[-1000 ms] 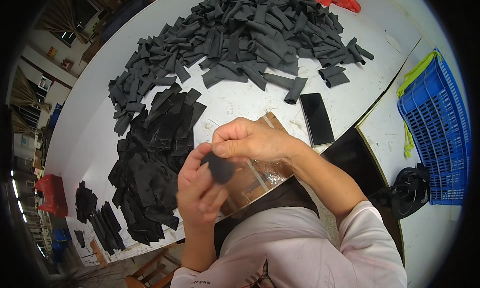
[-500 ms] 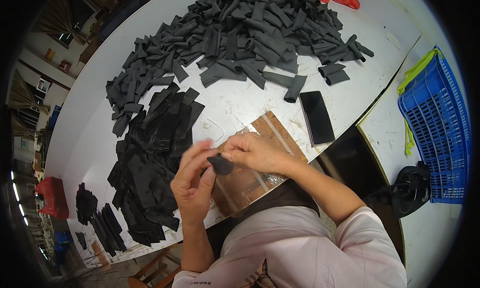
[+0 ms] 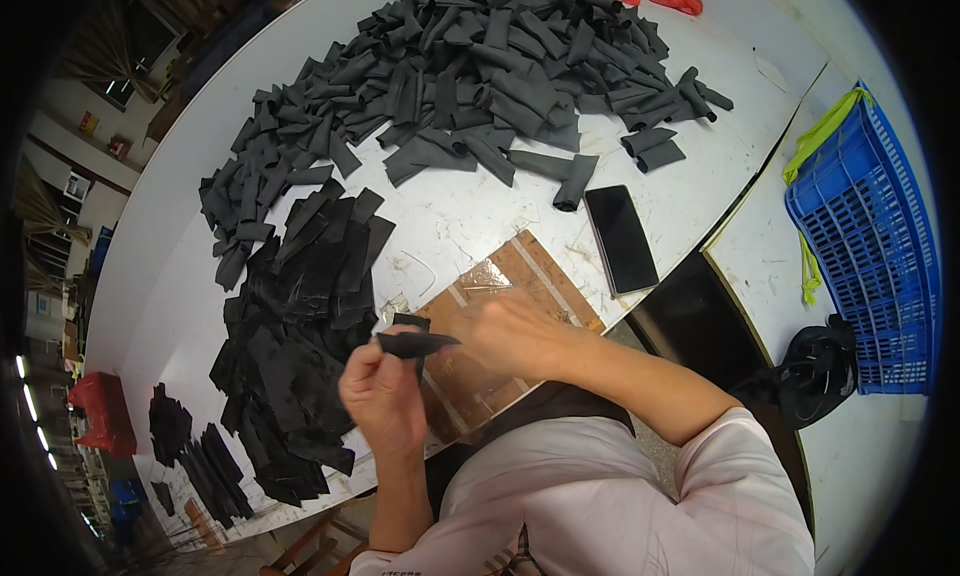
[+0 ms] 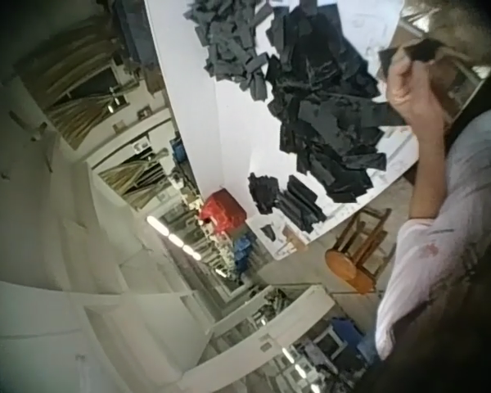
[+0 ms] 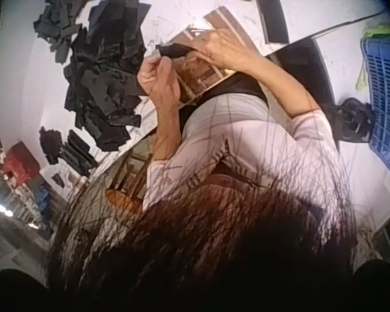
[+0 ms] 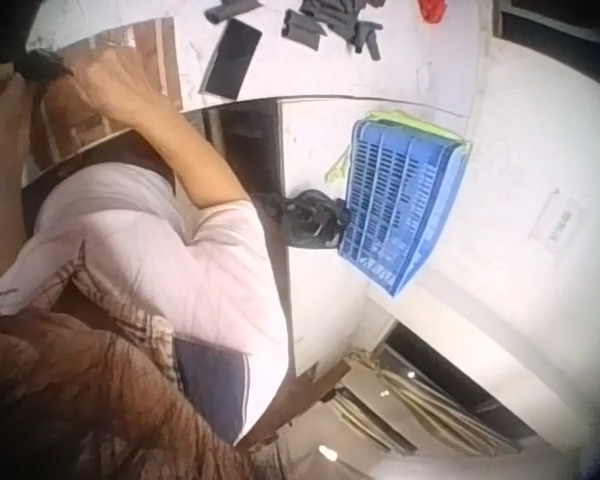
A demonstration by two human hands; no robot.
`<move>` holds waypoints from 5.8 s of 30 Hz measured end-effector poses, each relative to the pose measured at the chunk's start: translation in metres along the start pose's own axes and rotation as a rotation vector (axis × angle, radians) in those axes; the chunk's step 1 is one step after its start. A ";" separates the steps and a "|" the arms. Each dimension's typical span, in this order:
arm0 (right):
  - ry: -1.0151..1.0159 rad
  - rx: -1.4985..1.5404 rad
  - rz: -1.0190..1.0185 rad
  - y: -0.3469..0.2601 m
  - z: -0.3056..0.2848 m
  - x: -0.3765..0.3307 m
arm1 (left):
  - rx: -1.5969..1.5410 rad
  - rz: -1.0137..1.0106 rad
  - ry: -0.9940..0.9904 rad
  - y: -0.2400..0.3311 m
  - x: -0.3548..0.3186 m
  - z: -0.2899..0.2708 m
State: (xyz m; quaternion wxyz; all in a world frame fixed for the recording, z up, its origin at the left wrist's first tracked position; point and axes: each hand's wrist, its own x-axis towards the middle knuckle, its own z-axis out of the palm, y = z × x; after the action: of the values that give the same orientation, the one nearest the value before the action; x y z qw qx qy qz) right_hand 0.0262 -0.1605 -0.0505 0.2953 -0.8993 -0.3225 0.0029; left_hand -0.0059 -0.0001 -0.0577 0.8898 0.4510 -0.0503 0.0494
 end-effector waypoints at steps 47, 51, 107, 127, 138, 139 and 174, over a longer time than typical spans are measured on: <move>0.894 -0.623 0.313 0.174 -0.141 0.109 | 0.394 -0.274 0.260 -0.002 -0.006 -0.065; 0.756 0.101 0.320 0.110 -0.077 0.067 | 0.951 0.038 0.362 -0.012 0.011 -0.089; 0.385 -0.120 -0.182 -0.039 0.072 -0.015 | 0.231 -0.421 0.377 0.013 -0.053 -0.040; 0.232 0.641 0.178 -0.055 0.055 -0.005 | 0.440 -0.149 0.238 0.009 -0.051 -0.037; 0.240 0.774 0.254 -0.059 0.061 -0.004 | 0.210 -0.500 0.314 0.011 -0.054 -0.045; 0.227 0.827 0.356 -0.059 0.061 -0.005 | 0.175 -0.484 0.296 0.008 -0.054 -0.045; -0.097 1.439 0.551 -0.044 0.067 -0.005 | -0.068 -0.437 0.236 0.019 -0.055 -0.051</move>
State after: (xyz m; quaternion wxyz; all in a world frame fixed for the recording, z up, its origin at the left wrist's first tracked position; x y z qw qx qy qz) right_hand -0.0165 -0.1003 -0.0835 0.7814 -0.5325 -0.0183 0.3249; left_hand -0.0603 0.0503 -0.0797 0.8936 0.4121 0.1510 -0.0934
